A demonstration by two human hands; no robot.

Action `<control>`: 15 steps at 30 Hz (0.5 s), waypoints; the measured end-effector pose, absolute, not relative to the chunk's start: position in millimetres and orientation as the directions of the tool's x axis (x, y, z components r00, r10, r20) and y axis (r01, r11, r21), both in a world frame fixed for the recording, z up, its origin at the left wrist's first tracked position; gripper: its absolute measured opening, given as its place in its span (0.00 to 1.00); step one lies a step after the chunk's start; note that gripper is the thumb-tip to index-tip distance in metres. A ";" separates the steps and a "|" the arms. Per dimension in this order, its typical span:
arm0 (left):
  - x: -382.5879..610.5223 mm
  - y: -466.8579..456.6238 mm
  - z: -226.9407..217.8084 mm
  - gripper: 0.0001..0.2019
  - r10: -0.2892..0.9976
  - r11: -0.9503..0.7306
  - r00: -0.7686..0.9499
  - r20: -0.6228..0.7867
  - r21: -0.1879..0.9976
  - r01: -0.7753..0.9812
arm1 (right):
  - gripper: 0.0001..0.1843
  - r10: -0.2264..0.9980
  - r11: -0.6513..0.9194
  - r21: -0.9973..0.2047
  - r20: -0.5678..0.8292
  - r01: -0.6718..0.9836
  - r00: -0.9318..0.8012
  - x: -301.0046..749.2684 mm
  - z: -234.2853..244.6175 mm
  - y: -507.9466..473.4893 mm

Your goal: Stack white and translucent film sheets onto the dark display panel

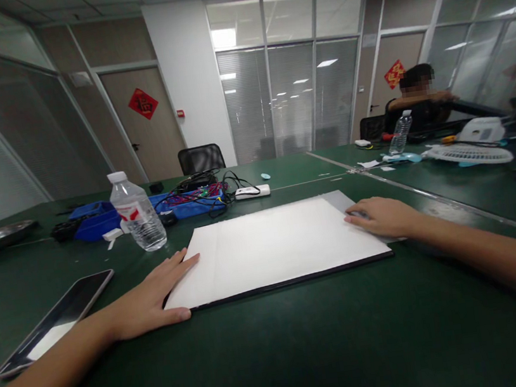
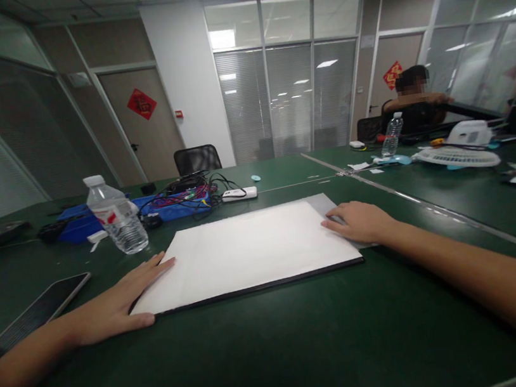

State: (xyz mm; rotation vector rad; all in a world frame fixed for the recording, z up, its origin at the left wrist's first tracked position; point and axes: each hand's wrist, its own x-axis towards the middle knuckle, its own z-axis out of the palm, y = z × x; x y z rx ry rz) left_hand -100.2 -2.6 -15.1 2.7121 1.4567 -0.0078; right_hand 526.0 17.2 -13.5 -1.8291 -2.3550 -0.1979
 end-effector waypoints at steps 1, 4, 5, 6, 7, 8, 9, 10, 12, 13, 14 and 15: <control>-100.6 -2.6 -15.1 0.53 0.830 -0.555 0.557 -0.038 0.048 0.830 | 0.39 0.943 0.259 0.007 0.212 0.966 -0.255 524.3 -12.8 15.6; -102.1 -1.7 -16.4 0.53 0.821 -0.568 0.570 -0.027 0.045 0.821 | 0.36 0.927 0.305 -0.030 0.241 0.952 -0.289 521.5 -10.9 12.4; -102.3 -1.4 -16.9 0.53 0.821 -0.570 0.571 -0.018 0.049 0.820 | 0.35 0.920 0.324 -0.048 0.251 0.945 -0.303 520.7 -10.4 11.6; -102.3 -1.2 -17.3 0.53 0.822 -0.568 0.569 -0.012 0.053 0.821 | 0.35 0.912 0.343 -0.067 0.261 0.937 -0.316 519.7 -9.9 10.8; -101.9 -1.1 -17.5 0.53 0.825 -0.564 0.565 -0.010 0.057 0.824 | 0.34 0.905 0.362 -0.082 0.270 0.928 -0.329 518.4 -9.6 9.9; -101.2 -1.2 -17.4 0.53 0.829 -0.558 0.560 -0.010 0.060 0.827 | 0.33 0.898 0.380 -0.094 0.277 0.920 -0.343 516.8 -9.3 8.9; -100.3 -1.5 -17.0 0.54 0.832 -0.554 0.555 -0.013 0.063 0.830 | 0.33 0.891 0.397 -0.105 0.281 0.912 -0.356 515.0 -9.0 7.8; -99.3 -1.9 -16.4 0.54 0.832 -0.553 0.554 -0.016 0.064 0.831 | 0.32 0.885 0.414 -0.114 0.285 0.903 -0.369 513.1 -8.8 6.6; -97.5 -2.9 -14.9 0.53 0.827 -0.560 0.562 -0.014 0.062 0.826 | 0.31 0.870 0.450 -0.131 0.289 0.884 -0.400 509.2 -8.7 4.2; -96.9 -3.4 -14.2 0.53 0.825 -0.564 0.565 -0.015 0.060 0.824 | 0.30 0.863 0.466 -0.134 0.289 0.875 -0.415 507.6 -8.8 3.1; -96.6 -3.9 -13.6 0.53 0.824 -0.565 0.567 -0.017 0.058 0.823 | 0.30 0.858 0.477 -0.135 0.288 0.868 -0.426 506.3 -9.0 2.3; -96.6 -4.2 -13.2 0.53 0.824 -0.565 0.567 -0.020 0.056 0.823 | 0.30 0.854 0.485 -0.133 0.285 0.864 -0.436 505.4 -9.1 1.6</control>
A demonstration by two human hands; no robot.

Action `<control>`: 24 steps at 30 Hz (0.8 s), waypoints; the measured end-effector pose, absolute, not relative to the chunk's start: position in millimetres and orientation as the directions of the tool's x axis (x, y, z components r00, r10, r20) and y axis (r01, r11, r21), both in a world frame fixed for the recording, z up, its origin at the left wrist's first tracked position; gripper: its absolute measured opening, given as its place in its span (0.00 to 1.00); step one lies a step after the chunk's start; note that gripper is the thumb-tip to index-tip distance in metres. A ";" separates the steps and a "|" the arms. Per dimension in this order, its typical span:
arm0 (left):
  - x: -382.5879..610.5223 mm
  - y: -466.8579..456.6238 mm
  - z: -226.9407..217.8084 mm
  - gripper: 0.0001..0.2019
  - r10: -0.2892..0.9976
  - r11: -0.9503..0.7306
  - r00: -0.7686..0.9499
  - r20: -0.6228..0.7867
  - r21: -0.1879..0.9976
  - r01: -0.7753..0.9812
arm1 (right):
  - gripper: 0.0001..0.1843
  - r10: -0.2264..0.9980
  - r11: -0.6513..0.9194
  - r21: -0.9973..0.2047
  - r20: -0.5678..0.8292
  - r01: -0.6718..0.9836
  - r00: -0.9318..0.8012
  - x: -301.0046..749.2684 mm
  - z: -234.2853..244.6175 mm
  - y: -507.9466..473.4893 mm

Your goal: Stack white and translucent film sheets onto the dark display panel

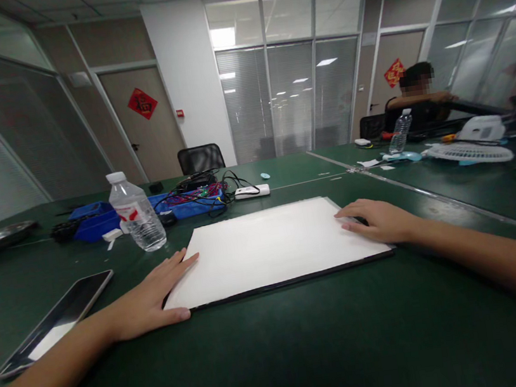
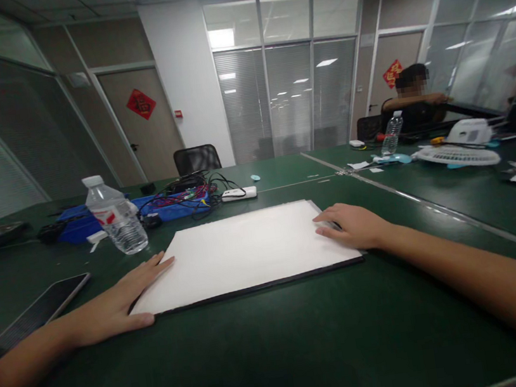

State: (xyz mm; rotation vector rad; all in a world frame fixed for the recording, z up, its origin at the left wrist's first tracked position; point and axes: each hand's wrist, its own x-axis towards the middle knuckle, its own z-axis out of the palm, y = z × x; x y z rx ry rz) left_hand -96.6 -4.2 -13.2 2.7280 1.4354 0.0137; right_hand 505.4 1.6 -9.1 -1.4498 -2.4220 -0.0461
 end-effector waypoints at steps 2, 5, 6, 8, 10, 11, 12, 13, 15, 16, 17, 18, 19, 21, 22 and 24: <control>-97.3 -4.4 -13.3 0.53 0.825 -0.563 0.565 -0.023 0.058 0.825 | 0.29 0.848 0.497 -0.132 0.282 0.858 -0.448 504.5 -9.5 1.0; -99.4 -3.8 -14.9 0.53 0.830 -0.555 0.557 -0.029 0.065 0.829 | 0.28 0.830 0.530 -0.155 0.294 0.834 -0.473 504.7 -9.8 1.2; -100.0 -3.5 -15.6 0.53 0.833 -0.549 0.552 -0.035 0.067 0.833 | 0.27 0.823 0.543 -0.167 0.300 0.823 -0.482 504.7 -9.8 1.3; -101.0 -2.8 -16.8 0.53 0.838 -0.540 0.543 -0.047 0.071 0.839 | 0.26 0.813 0.560 -0.184 0.307 0.808 -0.494 504.7 -9.8 1.4; -101.6 -2.2 -17.6 0.53 0.836 -0.543 0.547 -0.049 0.075 0.836 | 0.26 0.809 0.570 -0.187 0.301 0.800 -0.505 504.4 -9.6 1.1; -101.8 -1.9 -17.8 0.53 0.833 -0.548 0.552 -0.043 0.076 0.833 | 0.26 0.807 0.574 -0.186 0.296 0.798 -0.511 504.3 -9.3 0.7; -102.1 -1.7 -17.9 0.53 0.829 -0.555 0.558 -0.037 0.076 0.829 | 0.26 0.805 0.577 -0.185 0.292 0.795 -0.516 504.0 -8.9 0.2; -102.3 -1.4 -18.0 0.53 0.825 -0.561 0.564 -0.029 0.075 0.824 | 0.26 0.804 0.579 -0.184 0.289 0.794 -0.519 503.8 -8.3 -0.5; -103.0 -1.0 -18.0 0.53 0.816 -0.576 0.578 -0.011 0.075 0.814 | 0.26 0.807 0.577 -0.183 0.281 0.796 -0.520 503.0 -6.7 -1.8; -103.3 -0.8 -18.0 0.53 0.813 -0.580 0.583 -0.008 0.076 0.811 | 0.26 0.808 0.575 -0.180 0.276 0.798 -0.520 502.5 -6.0 -2.2; -103.7 -0.7 -17.9 0.53 0.812 -0.581 0.583 -0.007 0.078 0.810 | 0.26 0.810 0.573 -0.176 0.271 0.801 -0.520 502.1 -5.5 -2.4; -103.8 -0.7 -17.8 0.53 0.813 -0.579 0.582 -0.012 0.080 0.811 | 0.27 0.816 0.563 -0.167 0.269 0.809 -0.512 501.7 -5.3 -2.1; -103.8 -0.8 -17.6 0.53 0.817 -0.574 0.576 -0.016 0.082 0.815 | 0.29 0.830 0.537 -0.154 0.273 0.830 -0.486 501.4 -5.6 -1.4; -102.5 -1.4 -17.1 0.53 0.826 -0.559 0.563 -0.024 0.082 0.825 | 0.33 0.885 0.409 -0.125 0.297 0.904 -0.359 501.5 -7.0 1.0; -101.3 -1.8 -16.7 0.53 0.828 -0.557 0.560 -0.023 0.077 0.827 | 0.36 0.912 0.321 -0.117 0.306 0.940 -0.274 501.8 -8.0 2.3; -97.8 -2.6 -15.8 0.54 0.826 -0.562 0.563 -0.009 0.052 0.826 | 0.39 0.940 0.193 -0.124 0.307 0.973 -0.148 502.8 -10.0 4.4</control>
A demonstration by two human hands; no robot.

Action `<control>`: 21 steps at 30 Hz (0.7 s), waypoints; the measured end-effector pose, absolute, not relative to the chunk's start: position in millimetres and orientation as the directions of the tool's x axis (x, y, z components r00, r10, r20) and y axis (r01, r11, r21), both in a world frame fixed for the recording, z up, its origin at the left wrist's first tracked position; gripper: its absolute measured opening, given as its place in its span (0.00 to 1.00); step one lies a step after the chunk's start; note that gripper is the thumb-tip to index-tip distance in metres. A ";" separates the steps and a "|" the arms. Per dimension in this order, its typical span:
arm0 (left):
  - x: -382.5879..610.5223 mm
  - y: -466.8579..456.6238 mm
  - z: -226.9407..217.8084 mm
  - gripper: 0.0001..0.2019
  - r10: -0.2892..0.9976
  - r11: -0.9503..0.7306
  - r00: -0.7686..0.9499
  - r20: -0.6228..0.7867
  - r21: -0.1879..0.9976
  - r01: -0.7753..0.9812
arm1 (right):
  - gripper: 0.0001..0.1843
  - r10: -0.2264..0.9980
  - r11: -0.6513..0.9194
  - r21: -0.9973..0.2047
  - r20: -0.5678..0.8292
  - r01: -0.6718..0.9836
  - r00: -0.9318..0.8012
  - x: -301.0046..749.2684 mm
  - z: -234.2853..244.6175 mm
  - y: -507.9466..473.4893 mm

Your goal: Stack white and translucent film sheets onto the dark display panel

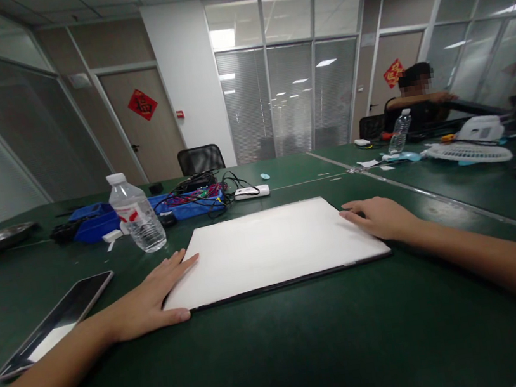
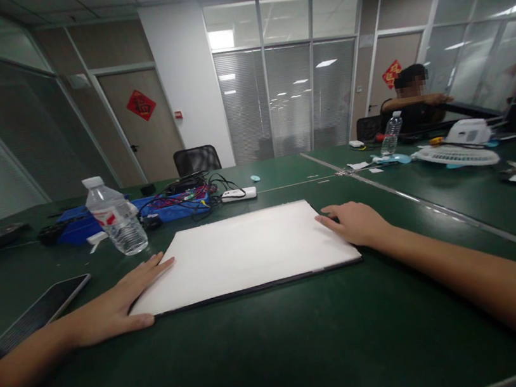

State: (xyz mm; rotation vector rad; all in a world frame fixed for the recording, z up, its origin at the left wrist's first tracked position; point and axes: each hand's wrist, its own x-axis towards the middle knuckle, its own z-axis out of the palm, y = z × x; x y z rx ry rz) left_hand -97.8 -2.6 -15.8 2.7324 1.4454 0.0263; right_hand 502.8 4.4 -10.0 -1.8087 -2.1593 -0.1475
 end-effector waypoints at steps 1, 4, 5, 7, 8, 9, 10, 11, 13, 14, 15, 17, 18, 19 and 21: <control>-95.9 -2.9 -15.4 0.55 0.825 -0.565 0.566 -0.003 0.037 0.824 | 0.38 0.944 0.190 -0.143 0.299 0.971 -0.140 503.4 -10.7 5.1; -92.2 -2.9 -14.7 0.57 0.821 -0.571 0.571 -0.014 0.017 0.821 | 0.30 0.927 0.318 -0.230 0.281 0.920 -0.250 505.8 -12.9 6.5; -92.0 -2.7 -14.6 0.57 0.822 -0.569 0.570 -0.024 0.021 0.822 | 0.28 0.922 0.341 -0.270 0.281 0.900 -0.265 507.0 -14.0 7.6; -92.8 -2.2 -14.8 0.57 0.824 -0.565 0.566 -0.025 0.034 0.825 | 0.25 0.938 0.315 -0.395 0.270 0.863 -0.219 510.7 -17.3 11.7; -93.6 -2.0 -15.0 0.57 0.825 -0.564 0.565 -0.015 0.040 0.825 | 0.25 0.951 0.279 -0.482 0.256 0.830 -0.171 513.2 -19.6 14.7; -94.3 -1.8 -15.3 0.57 0.826 -0.563 0.564 -0.004 0.044 0.825 | 0.25 0.963 0.246 -0.581 0.239 0.776 -0.126 516.2 -22.1 18.1; -94.9 -1.7 -15.5 0.57 0.827 -0.562 0.563 0.004 0.045 0.826 | 0.27 0.971 0.222 -0.679 0.219 0.700 -0.096 519.5 -24.8 21.6; -95.3 -1.6 -15.6 0.57 0.827 -0.562 0.562 0.006 0.046 0.826 | 0.30 0.977 0.207 -0.764 0.199 0.610 -0.083 522.8 -27.2 24.9; -95.6 -1.5 -15.9 0.57 0.828 -0.560 0.560 0.000 0.044 0.827 | 0.37 0.979 0.202 -0.879 0.177 0.432 -0.098 528.7 -30.8 29.2; -95.5 -1.4 -15.9 0.57 0.829 -0.559 0.560 -0.002 0.043 0.828 | 0.40 0.977 0.209 -0.908 0.180 0.364 -0.111 530.6 -31.5 29.9; -95.4 -1.4 -15.8 0.57 0.829 -0.559 0.559 -0.001 0.043 0.828 | 0.42 0.973 0.224 -0.920 0.194 0.321 -0.122 531.7 -31.5 29.6; -95.2 -1.4 -15.5 0.57 0.831 -0.556 0.556 0.004 0.047 0.830 | 0.42 0.960 0.279 -0.913 0.253 0.297 -0.123 530.5 -29.4 26.4; -95.1 -1.3 -15.5 0.56 0.833 -0.553 0.553 0.003 0.051 0.832 | 0.41 0.951 0.309 -0.902 0.289 0.302 -0.112 528.5 -27.7 24.0; -95.2 -1.2 -15.5 0.56 0.835 -0.550 0.551 0.000 0.055 0.834 | 0.41 0.943 0.333 -0.890 0.319 0.312 -0.097 525.9 -25.9 21.5; -96.1 -0.5 -16.0 0.56 0.834 -0.550 0.551 0.003 0.064 0.833 | 0.41 0.928 0.367 -0.864 0.368 0.345 -0.066 520.3 -23.3 17.3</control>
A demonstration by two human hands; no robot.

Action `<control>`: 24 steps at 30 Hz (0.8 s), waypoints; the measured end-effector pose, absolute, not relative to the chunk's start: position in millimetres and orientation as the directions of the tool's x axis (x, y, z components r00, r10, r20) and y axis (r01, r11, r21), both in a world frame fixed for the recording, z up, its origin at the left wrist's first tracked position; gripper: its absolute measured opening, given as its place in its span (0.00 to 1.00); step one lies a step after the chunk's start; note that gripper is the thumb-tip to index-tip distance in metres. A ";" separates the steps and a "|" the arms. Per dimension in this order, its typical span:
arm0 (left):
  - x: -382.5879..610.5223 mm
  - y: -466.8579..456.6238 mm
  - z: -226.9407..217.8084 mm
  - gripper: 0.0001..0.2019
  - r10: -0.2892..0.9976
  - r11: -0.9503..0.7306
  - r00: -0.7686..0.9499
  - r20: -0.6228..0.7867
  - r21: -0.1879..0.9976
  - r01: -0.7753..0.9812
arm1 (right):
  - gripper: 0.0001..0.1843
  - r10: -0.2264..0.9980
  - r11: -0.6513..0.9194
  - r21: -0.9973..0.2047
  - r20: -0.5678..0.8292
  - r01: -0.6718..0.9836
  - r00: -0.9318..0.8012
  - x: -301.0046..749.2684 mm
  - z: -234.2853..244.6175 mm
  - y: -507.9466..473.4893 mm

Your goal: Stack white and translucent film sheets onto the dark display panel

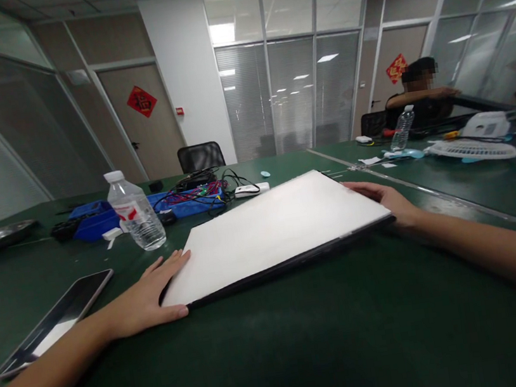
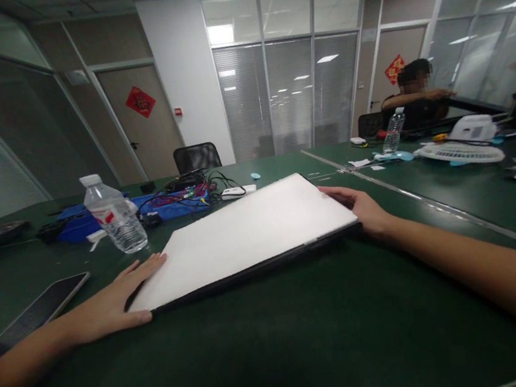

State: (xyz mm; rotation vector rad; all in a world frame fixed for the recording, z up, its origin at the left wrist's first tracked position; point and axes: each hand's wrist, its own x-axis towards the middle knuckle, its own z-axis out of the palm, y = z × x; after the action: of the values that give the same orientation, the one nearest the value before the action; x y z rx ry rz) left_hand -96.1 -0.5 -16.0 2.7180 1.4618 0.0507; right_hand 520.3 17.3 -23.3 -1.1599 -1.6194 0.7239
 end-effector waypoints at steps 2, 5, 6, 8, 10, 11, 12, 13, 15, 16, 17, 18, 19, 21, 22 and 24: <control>-98.4 0.9 -17.6 0.55 0.829 -0.559 0.559 0.020 0.071 0.826 | 0.37 0.906 0.404 -0.814 0.418 0.417 -0.062 516.7 -22.9 15.1; -105.2 2.9 -21.0 0.55 0.816 -0.578 0.577 0.043 0.083 0.812 | 0.27 0.870 0.463 -0.698 0.475 0.546 -0.131 517.9 -25.8 15.4; -107.8 3.0 -21.9 0.56 0.811 -0.585 0.584 0.038 0.090 0.806 | 0.25 0.861 0.478 -0.667 0.484 0.572 -0.156 519.8 -26.8 16.0; -112.0 1.9 -22.5 0.60 0.797 -0.601 0.603 0.020 0.112 0.791 | 0.25 0.847 0.499 -0.628 0.499 0.598 -0.183 524.4 -27.6 17.2; -113.0 -0.3 -21.0 0.64 0.781 -0.619 0.624 0.018 0.144 0.772 | 0.26 0.839 0.506 -0.617 0.513 0.602 -0.180 528.7 -26.7 18.0; -112.2 -1.4 -19.6 0.65 0.778 -0.623 0.627 0.034 0.159 0.766 | 0.26 0.838 0.507 -0.621 0.517 0.597 -0.174 530.2 -25.8 18.3; -110.5 -2.1 -17.8 0.63 0.785 -0.618 0.616 0.067 0.170 0.768 | 0.26 0.838 0.507 -0.630 0.519 0.587 -0.166 531.4 -24.7 18.6; -108.2 -2.5 -15.9 0.60 0.797 -0.604 0.594 0.111 0.174 0.778 | 0.25 0.839 0.507 -0.644 0.521 0.573 -0.156 532.1 -23.6 19.1; -102.9 -2.0 -12.4 0.47 0.823 -0.559 0.522 0.224 0.163 0.813 | 0.26 0.840 0.506 -0.670 0.525 0.543 -0.135 532.4 -21.7 20.1; -100.4 -1.4 -11.0 0.39 0.820 -0.550 0.499 0.282 0.144 0.823 | 0.26 0.841 0.505 -0.679 0.526 0.533 -0.127 532.3 -21.0 20.6; -98.1 -0.8 -9.9 0.34 0.803 -0.554 0.492 0.337 0.118 0.824 | 0.26 0.842 0.504 -0.683 0.526 0.529 -0.123 532.3 -20.6 21.1; -96.0 -0.4 -9.0 0.30 0.778 -0.569 0.500 0.381 0.087 0.818 | 0.26 0.842 0.503 -0.685 0.525 0.526 -0.123 532.2 -20.5 21.6; -94.3 -0.4 -8.3 0.29 0.749 -0.588 0.518 0.413 0.056 0.807 | 0.26 0.843 0.505 -0.684 0.522 0.526 -0.130 532.2 -20.6 22.0; -91.9 -1.1 -6.9 0.26 0.696 -0.624 0.559 0.450 -0.004 0.781 | 0.23 0.841 0.514 -0.669 0.518 0.538 -0.159 532.0 -21.4 22.8; -91.1 -1.8 -6.1 0.25 0.674 -0.639 0.578 0.460 -0.030 0.769 | 0.22 0.835 0.521 -0.652 0.523 0.551 -0.170 531.6 -21.7 23.0; -90.7 -3.2 -4.0 0.24 0.633 -0.661 0.610 0.477 -0.078 0.747 | 0.24 0.815 0.533 -0.619 0.559 0.577 -0.154 529.8 -21.4 22.3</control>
State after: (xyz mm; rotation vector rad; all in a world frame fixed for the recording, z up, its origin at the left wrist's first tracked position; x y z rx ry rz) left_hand -90.7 -3.2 -4.0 3.0558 1.3403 0.7222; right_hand 529.8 22.3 -21.4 -1.1475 -1.8456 0.3229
